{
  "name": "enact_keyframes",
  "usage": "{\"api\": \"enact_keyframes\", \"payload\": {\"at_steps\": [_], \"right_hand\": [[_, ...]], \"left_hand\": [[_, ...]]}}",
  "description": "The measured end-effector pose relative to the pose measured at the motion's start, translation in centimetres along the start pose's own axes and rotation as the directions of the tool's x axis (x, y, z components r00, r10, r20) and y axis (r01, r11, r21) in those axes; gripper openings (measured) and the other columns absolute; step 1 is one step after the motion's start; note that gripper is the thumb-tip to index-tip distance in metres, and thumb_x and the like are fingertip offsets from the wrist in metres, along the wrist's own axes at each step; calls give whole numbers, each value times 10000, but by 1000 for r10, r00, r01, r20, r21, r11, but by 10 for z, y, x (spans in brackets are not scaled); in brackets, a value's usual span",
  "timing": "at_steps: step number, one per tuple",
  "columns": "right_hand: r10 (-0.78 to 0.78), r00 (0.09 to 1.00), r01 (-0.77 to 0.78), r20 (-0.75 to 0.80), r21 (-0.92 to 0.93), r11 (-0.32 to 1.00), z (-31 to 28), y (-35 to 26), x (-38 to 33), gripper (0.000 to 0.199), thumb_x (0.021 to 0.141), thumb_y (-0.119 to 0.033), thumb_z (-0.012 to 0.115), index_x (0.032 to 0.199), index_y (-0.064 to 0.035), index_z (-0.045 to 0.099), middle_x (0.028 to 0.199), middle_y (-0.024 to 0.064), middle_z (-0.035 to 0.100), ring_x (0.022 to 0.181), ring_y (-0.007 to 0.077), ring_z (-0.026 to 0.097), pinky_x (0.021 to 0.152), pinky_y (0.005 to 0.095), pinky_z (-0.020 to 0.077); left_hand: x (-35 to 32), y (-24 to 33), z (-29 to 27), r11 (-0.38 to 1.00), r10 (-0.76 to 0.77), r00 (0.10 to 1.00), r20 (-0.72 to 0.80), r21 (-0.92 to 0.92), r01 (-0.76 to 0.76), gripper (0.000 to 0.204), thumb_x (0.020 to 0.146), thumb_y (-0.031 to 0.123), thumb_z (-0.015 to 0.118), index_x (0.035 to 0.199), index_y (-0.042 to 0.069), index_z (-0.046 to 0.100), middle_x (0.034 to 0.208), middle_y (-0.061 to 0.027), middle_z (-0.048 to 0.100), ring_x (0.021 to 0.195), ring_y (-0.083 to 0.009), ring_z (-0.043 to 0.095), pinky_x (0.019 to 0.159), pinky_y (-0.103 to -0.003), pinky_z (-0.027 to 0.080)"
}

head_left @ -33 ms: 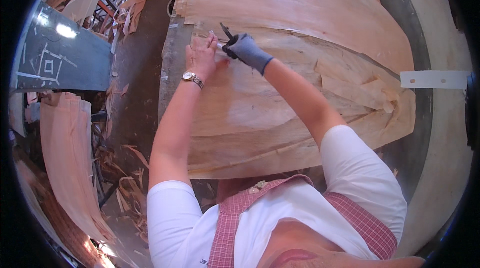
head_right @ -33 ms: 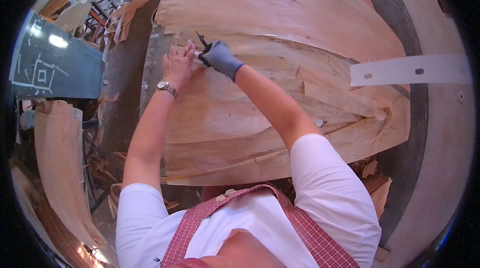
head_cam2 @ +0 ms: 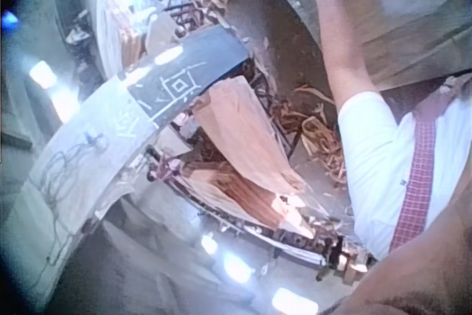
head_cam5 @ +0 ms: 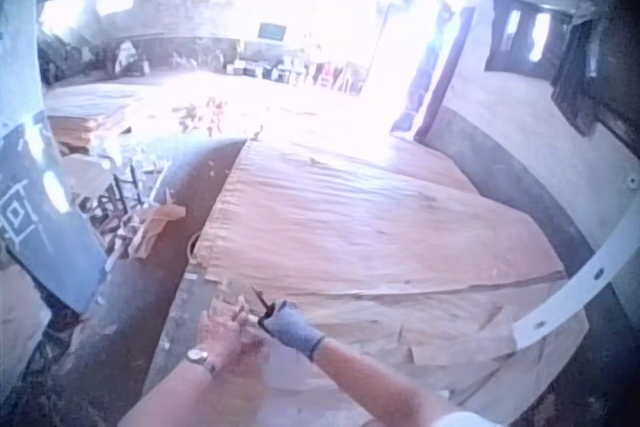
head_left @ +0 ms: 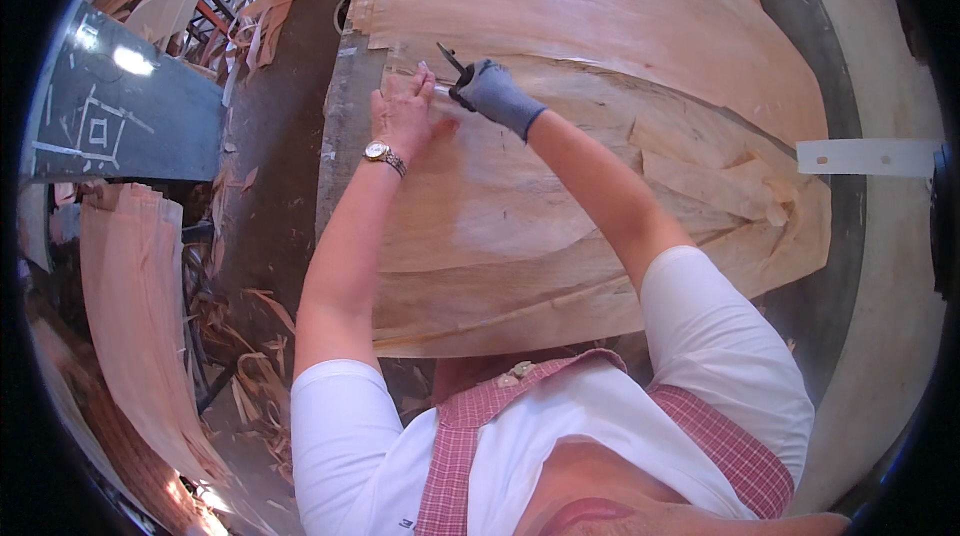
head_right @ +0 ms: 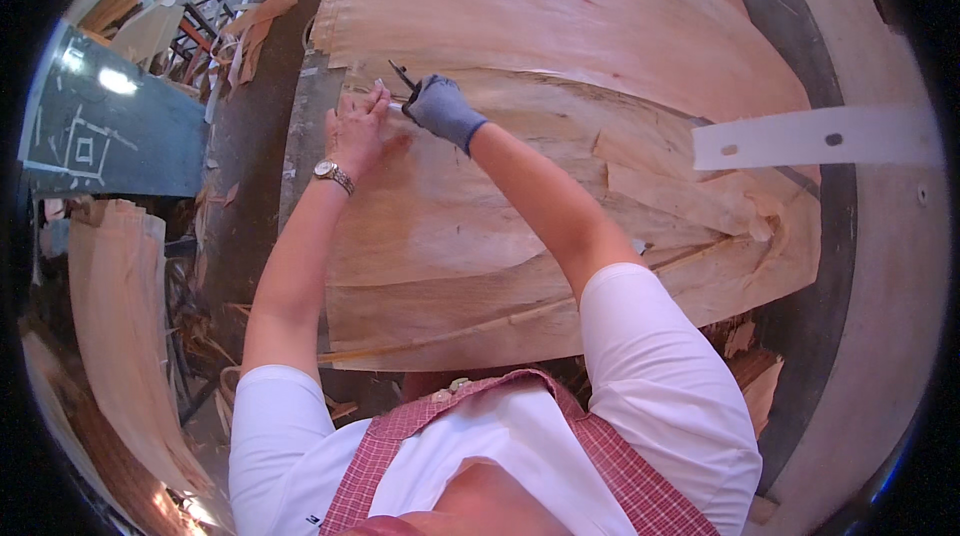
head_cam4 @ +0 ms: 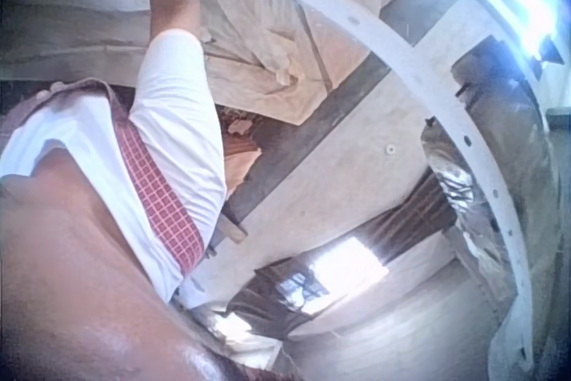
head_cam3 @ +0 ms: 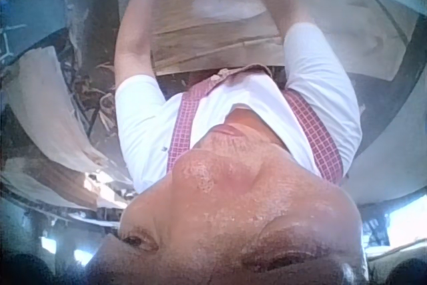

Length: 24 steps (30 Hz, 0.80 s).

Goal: The person manipulates large sheets of wood veneer, trimming damaged sections with a knife and applying tape to the surface of the sheets.

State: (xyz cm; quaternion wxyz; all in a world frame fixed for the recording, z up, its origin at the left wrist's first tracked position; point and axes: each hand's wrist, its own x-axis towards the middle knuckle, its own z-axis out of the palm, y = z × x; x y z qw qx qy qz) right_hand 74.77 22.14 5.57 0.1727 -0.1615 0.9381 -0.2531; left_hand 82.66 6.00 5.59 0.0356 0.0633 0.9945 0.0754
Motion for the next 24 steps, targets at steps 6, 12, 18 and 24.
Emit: {"api": "enact_keyframes", "payload": {"at_steps": [6,12,18,24], "right_hand": [[26,985,-58,173,184,981,-72,24,-20,313,789,-308,695,879,-8,695,744,105,684,633,227,639,604,343,513],[355,934,-280,26,671,687,-95,108,-156,275,846,-321,718,923,-60,677,733,17,659,511,65,514,424,223,384],[511,855,-346,92,835,428,-35,136,-204,289,847,-347,725,933,-77,669,722,14,648,495,85,512,409,240,364],[440,898,-297,-20,711,637,-1,167,-188,302,799,-323,716,814,-25,664,661,84,641,554,183,608,533,318,486]], "left_hand": [[4,3,2,994,-5,999,41,114,0,864,764,631,641,1451,168,396,1524,23,365,1280,-280,417,1008,-492,356],[-1,47,21,977,41,972,-232,213,10,707,817,386,683,1426,142,420,1469,-33,439,1298,-250,429,979,-464,379],[-43,162,60,917,308,869,-388,-123,-380,524,825,188,606,1339,121,528,1370,-23,541,1172,-223,508,993,-391,368],[-38,194,74,874,457,823,-338,0,-485,478,804,174,596,1276,108,567,1350,-20,552,1117,-223,519,914,-402,385]]}}
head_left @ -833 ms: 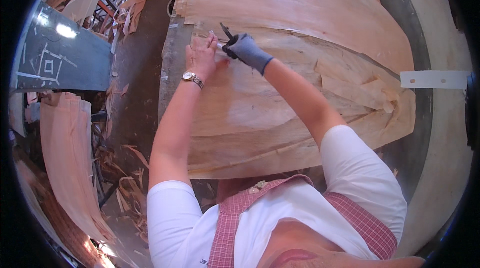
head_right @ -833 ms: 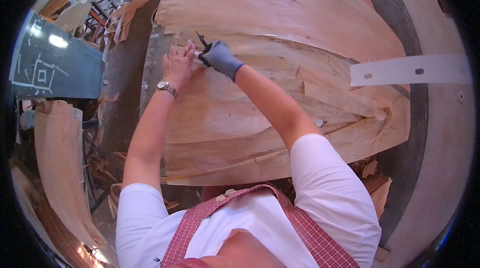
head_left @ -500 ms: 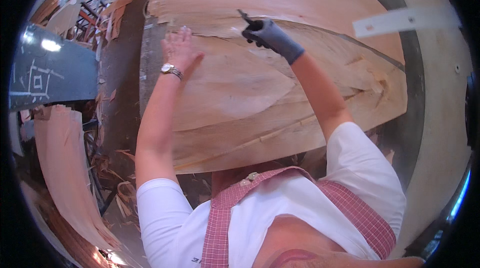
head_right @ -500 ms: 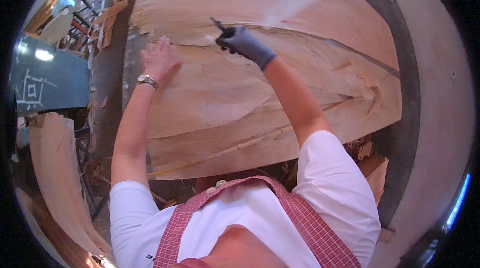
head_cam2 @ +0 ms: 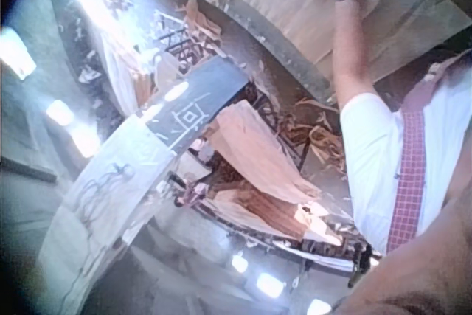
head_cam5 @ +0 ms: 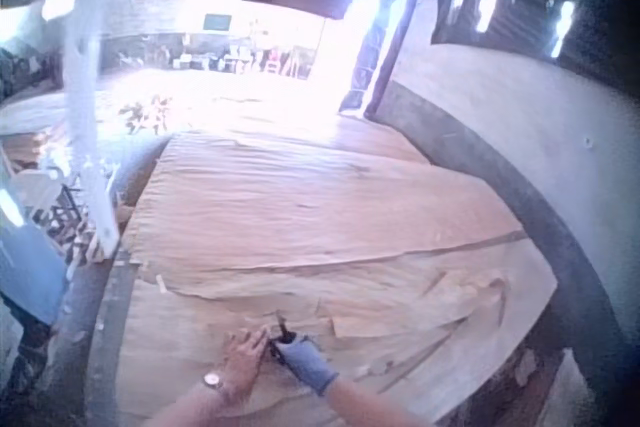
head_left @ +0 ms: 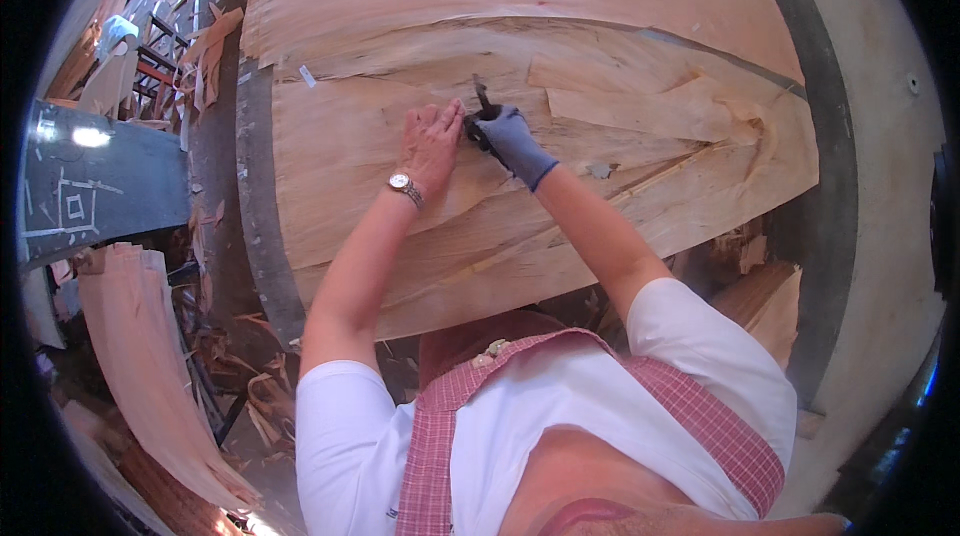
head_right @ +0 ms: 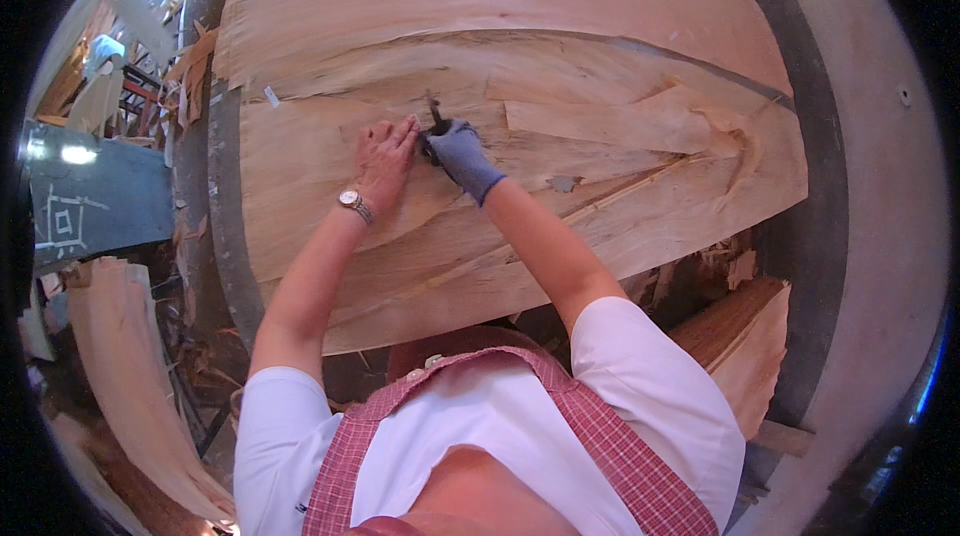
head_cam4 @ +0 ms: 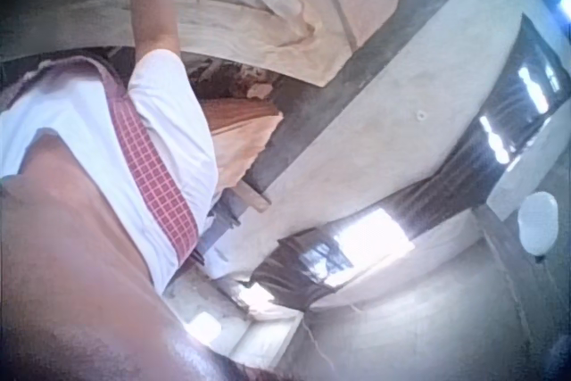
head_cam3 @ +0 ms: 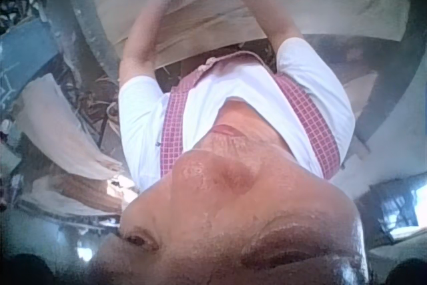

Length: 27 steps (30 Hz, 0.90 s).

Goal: The person manipulates large sheets of wood veneer, trimming damaged sections with a knife and applying tape to the surface of the sheets.

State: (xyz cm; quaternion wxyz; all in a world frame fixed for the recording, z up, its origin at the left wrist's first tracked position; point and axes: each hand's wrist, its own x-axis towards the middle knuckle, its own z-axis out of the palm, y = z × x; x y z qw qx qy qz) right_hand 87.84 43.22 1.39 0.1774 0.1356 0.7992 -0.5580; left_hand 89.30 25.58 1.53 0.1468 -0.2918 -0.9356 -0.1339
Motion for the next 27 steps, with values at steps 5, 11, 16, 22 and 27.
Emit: {"api": "enact_keyframes", "payload": {"at_steps": [5,11,16,22,27], "right_hand": [[-434,901,292,18,-765,574,-54,-15,17,389,798,-400,709,818,-15,657,718,143,660,692,267,648,656,373,497],[-127,983,163,133,-315,935,-104,4,-53,385,836,-396,689,875,-19,620,790,138,664,671,277,627,650,373,489],[-223,974,158,-30,-615,773,-97,43,-60,465,811,-411,694,1025,-33,529,926,200,672,849,371,652,743,445,500],[-160,968,-17,-196,-681,732,-120,36,-97,476,822,-412,676,1095,-61,505,930,217,663,902,395,648,763,491,495],[-595,768,210,-236,-785,582,-243,54,-130,251,893,-237,604,1101,-104,558,920,187,637,941,375,620,731,488,482]], "left_hand": [[12,11,0,996,45,998,39,70,-47,382,796,129,583,1174,86,617,1239,-37,613,1101,-223,537,904,-418,390],[24,35,-20,971,-171,982,81,-153,181,347,843,151,564,1177,77,616,1179,-67,633,1085,-250,561,930,-401,402],[0,123,-11,973,-106,989,106,-194,125,422,883,253,577,1279,111,570,1221,-83,603,1103,-264,547,948,-418,399],[-3,143,-6,985,-134,976,173,-86,150,586,863,383,605,1385,150,475,1325,-84,522,1199,-278,472,984,-461,377],[4,153,-8,982,-170,966,193,-52,183,570,850,407,621,1342,136,523,1297,-88,543,1185,-296,484,991,-468,372]]}}
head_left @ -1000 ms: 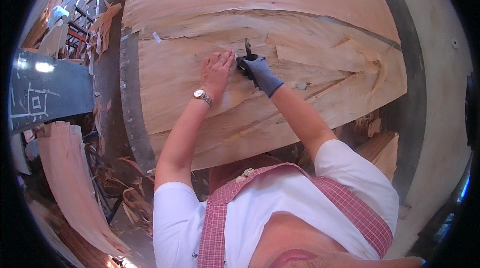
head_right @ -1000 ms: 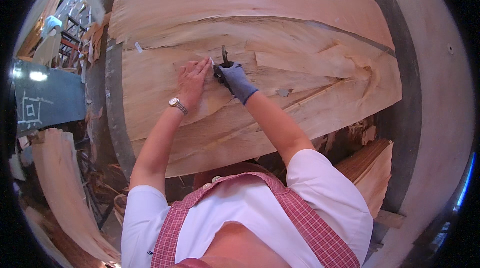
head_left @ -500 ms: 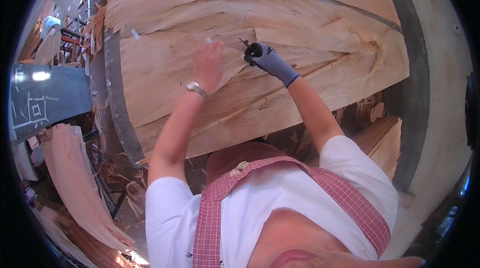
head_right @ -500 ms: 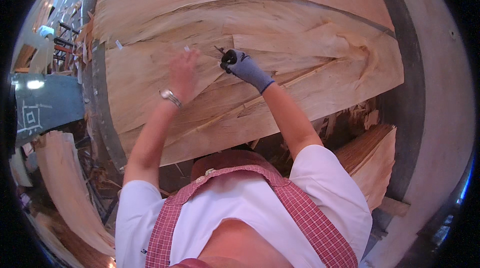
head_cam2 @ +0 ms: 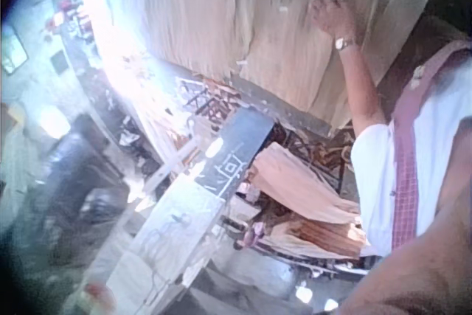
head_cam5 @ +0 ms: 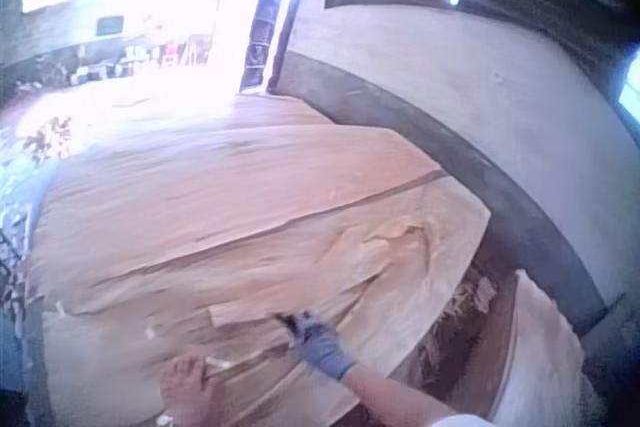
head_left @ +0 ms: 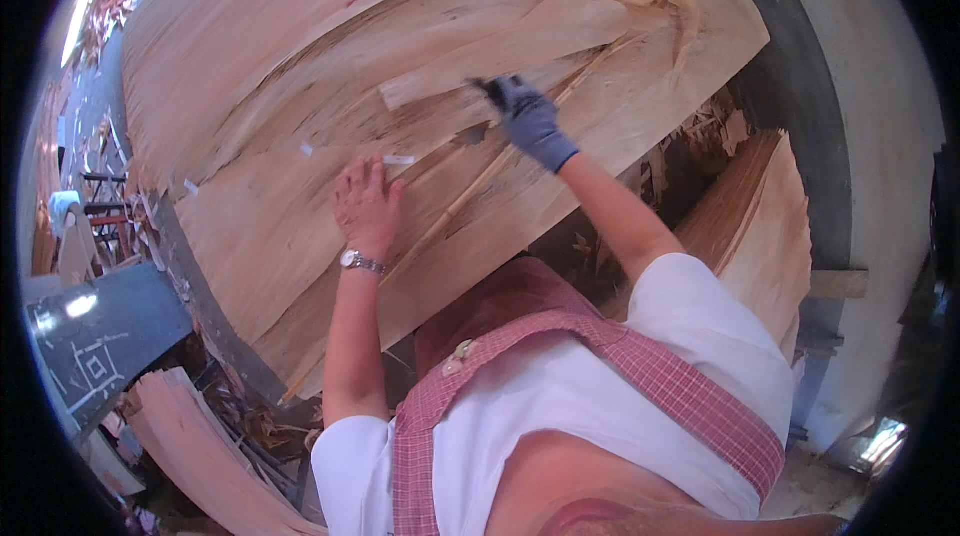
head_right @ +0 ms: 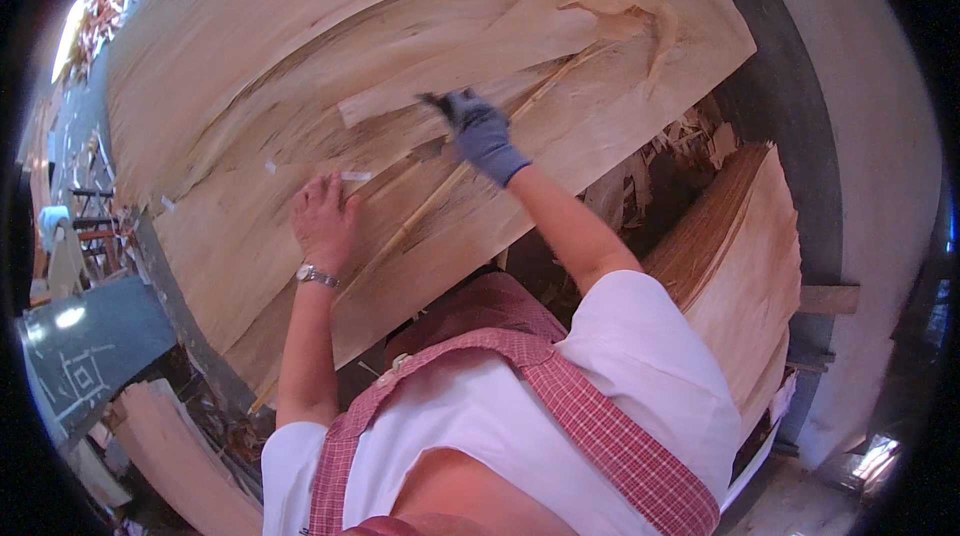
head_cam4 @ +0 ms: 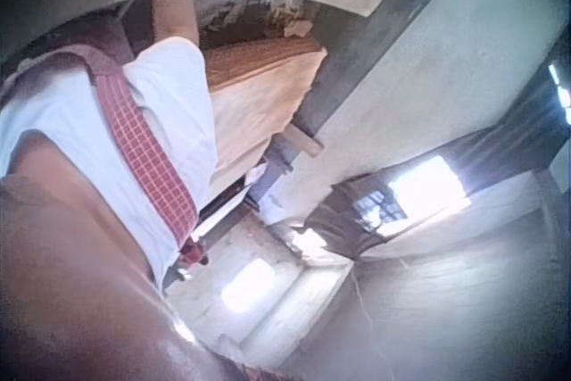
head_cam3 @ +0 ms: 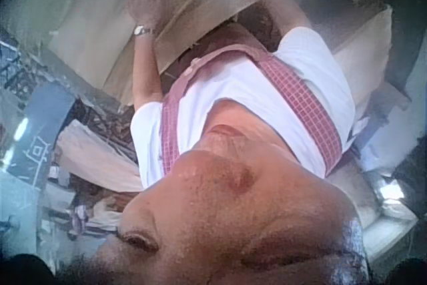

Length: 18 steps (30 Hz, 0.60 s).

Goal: The person manipulates large sheets of wood veneer, trimming damaged sections with a knife and applying tape to the surface of the sheets.

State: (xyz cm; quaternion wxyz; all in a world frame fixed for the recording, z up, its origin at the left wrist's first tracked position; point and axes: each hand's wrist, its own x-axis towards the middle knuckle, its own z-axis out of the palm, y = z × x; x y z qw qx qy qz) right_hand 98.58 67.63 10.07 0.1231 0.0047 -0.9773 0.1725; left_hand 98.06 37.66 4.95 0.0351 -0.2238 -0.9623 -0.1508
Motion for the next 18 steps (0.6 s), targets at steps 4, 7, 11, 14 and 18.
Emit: {"api": "enact_keyframes", "payload": {"at_steps": [4,7,11,14,18], "right_hand": [[86,995,-95,-50,-243,965,-28,164,6,312,842,-169,650,1142,-117,579,1100,175,586,1031,363,581,785,461,495],[57,985,-10,161,-279,960,-57,228,25,272,841,-212,656,1094,-135,591,1184,148,556,994,347,604,778,468,505],[-48,919,186,391,-323,928,-67,281,53,156,866,-235,629,1004,-167,598,1081,102,604,891,318,653,719,454,538],[-31,946,130,323,-289,949,-86,268,66,134,875,-252,616,990,-186,597,985,70,624,885,297,656,685,431,534],[-246,961,263,123,-147,954,-137,248,69,130,875,-251,609,987,-187,594,917,38,619,874,260,647,669,409,532]], "left_hand": [[1,53,0,997,47,995,-89,71,-41,557,830,405,650,1291,106,561,1208,-85,577,1110,-276,514,950,-453,378],[-11,126,18,991,124,991,-55,61,-121,523,808,376,668,1251,110,586,1100,-63,605,1016,-250,540,900,-435,382],[-13,174,47,993,69,997,-38,103,-65,445,783,271,687,1194,116,614,1006,-42,617,950,-224,552,880,-413,384],[-19,188,44,991,2,1000,-9,137,-1,392,776,194,680,1158,117,632,970,-38,619,935,-215,554,880,-395,382],[-22,232,32,996,-67,998,-2,51,67,395,819,180,665,1205,109,619,1020,-63,632,1003,-213,564,886,-382,410]]}}
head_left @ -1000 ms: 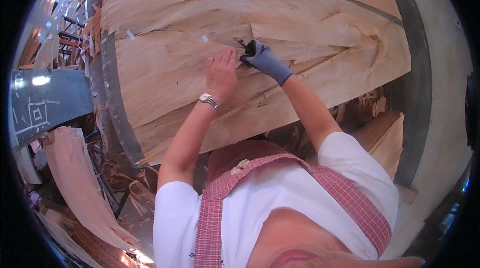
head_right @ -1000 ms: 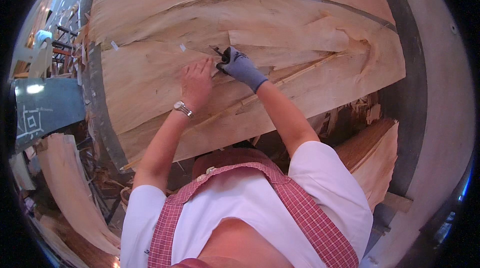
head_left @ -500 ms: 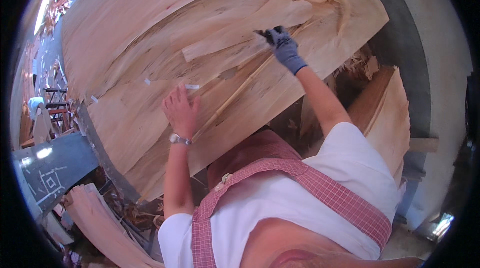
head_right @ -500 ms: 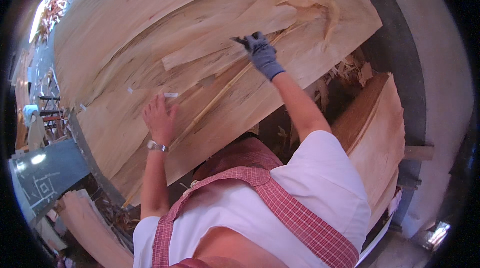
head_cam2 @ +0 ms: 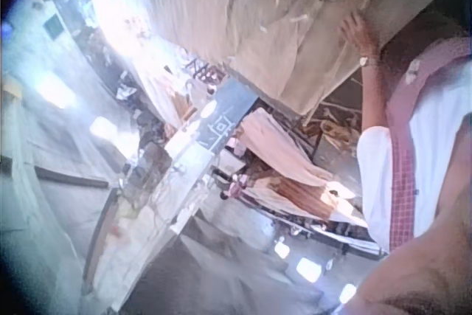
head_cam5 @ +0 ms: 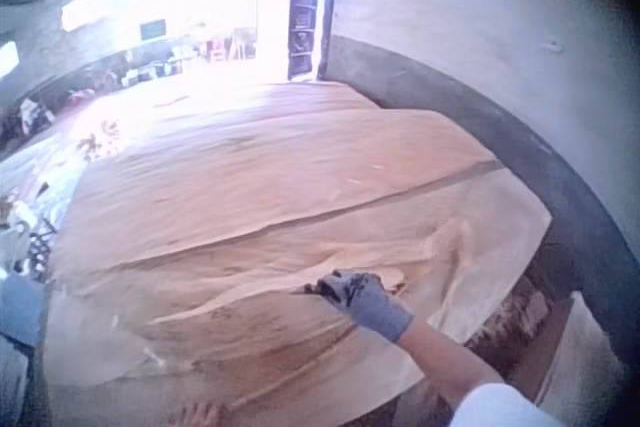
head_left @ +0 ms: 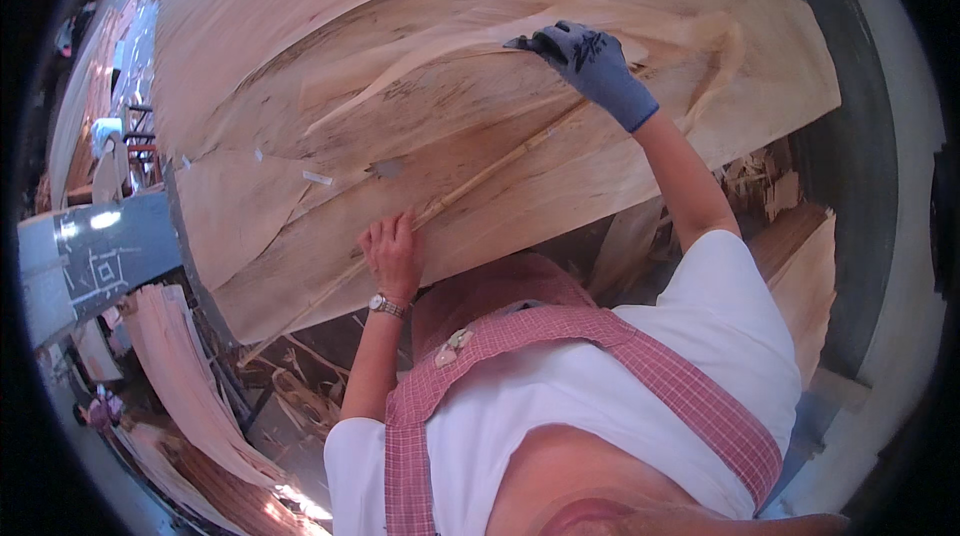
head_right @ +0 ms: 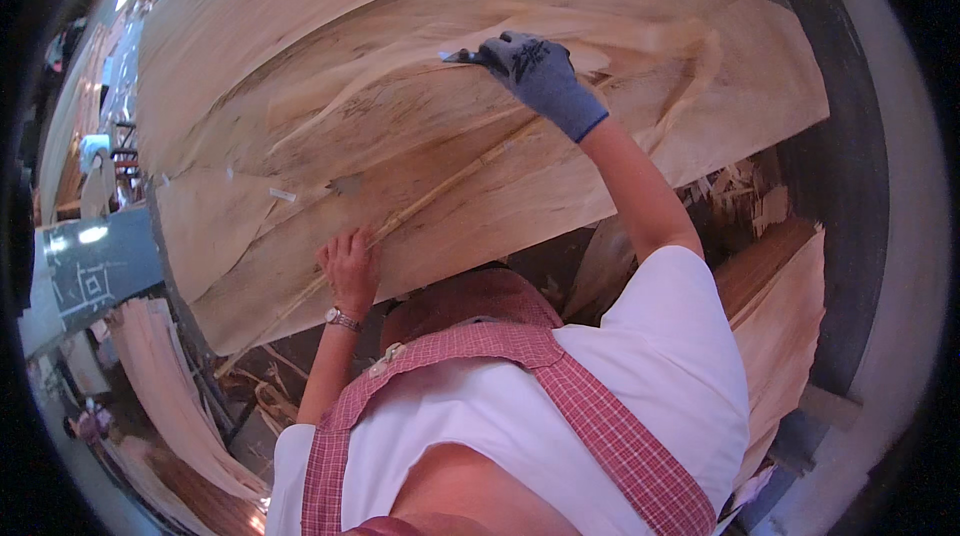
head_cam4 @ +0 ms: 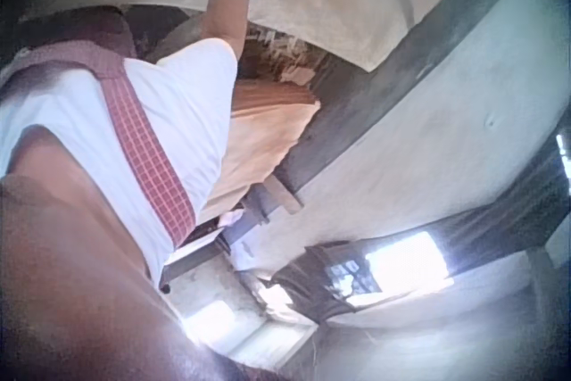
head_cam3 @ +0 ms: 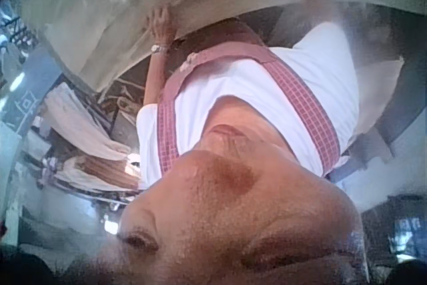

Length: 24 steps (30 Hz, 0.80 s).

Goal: The person manipulates large sheets of wood veneer, trimming damaged sections with a knife and applying tape to the surface of the sheets.

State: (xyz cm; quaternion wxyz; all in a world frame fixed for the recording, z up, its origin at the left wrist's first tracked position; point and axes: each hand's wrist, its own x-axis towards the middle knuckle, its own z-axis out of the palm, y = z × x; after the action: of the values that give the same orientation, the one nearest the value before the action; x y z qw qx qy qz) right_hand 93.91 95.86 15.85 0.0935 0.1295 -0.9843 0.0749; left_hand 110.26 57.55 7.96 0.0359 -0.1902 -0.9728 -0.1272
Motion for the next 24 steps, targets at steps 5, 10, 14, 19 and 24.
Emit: {"api": "enact_keyframes", "payload": {"at_steps": [5,10,14,19,24], "right_hand": [[-279,956,279,-92,-13,960,-7,-63,-16,231,848,-207,589,1076,-173,604,938,42,602,861,229,629,654,378,533],[-330,944,328,18,74,942,30,-110,-44,313,842,-166,559,1152,-163,601,1033,56,595,915,230,612,710,383,528],[-233,969,234,-79,1,972,53,-94,-38,333,826,-163,591,1159,-174,601,1109,38,600,958,235,601,714,390,519],[-142,969,148,-201,16,989,28,-92,4,311,825,-200,624,1135,-178,602,1000,37,632,924,265,608,731,396,521],[-272,956,277,115,-36,960,19,-101,-37,336,815,-235,675,1136,-167,600,1030,69,615,936,275,611,761,402,525]], "left_hand": [[87,13,-2,-248,-460,750,475,-880,405,778,872,351,689,1488,99,286,1238,-155,577,1141,-279,549,900,-429,496],[154,-57,-8,-771,-422,635,647,-625,123,589,850,399,715,1268,72,462,1210,-111,545,1087,-272,559,900,-427,503],[171,-82,-10,-703,-518,694,500,-711,-13,271,868,218,714,1057,78,578,1019,-63,622,941,-207,600,789,-359,545],[197,-90,-50,-572,-594,740,314,-812,-114,165,878,111,681,1015,74,597,929,-57,658,800,-179,645,649,-294,564],[119,-79,-47,-324,-726,600,335,-937,131,162,879,84,664,1013,58,578,891,-50,648,761,-164,664,563,-265,559]]}}
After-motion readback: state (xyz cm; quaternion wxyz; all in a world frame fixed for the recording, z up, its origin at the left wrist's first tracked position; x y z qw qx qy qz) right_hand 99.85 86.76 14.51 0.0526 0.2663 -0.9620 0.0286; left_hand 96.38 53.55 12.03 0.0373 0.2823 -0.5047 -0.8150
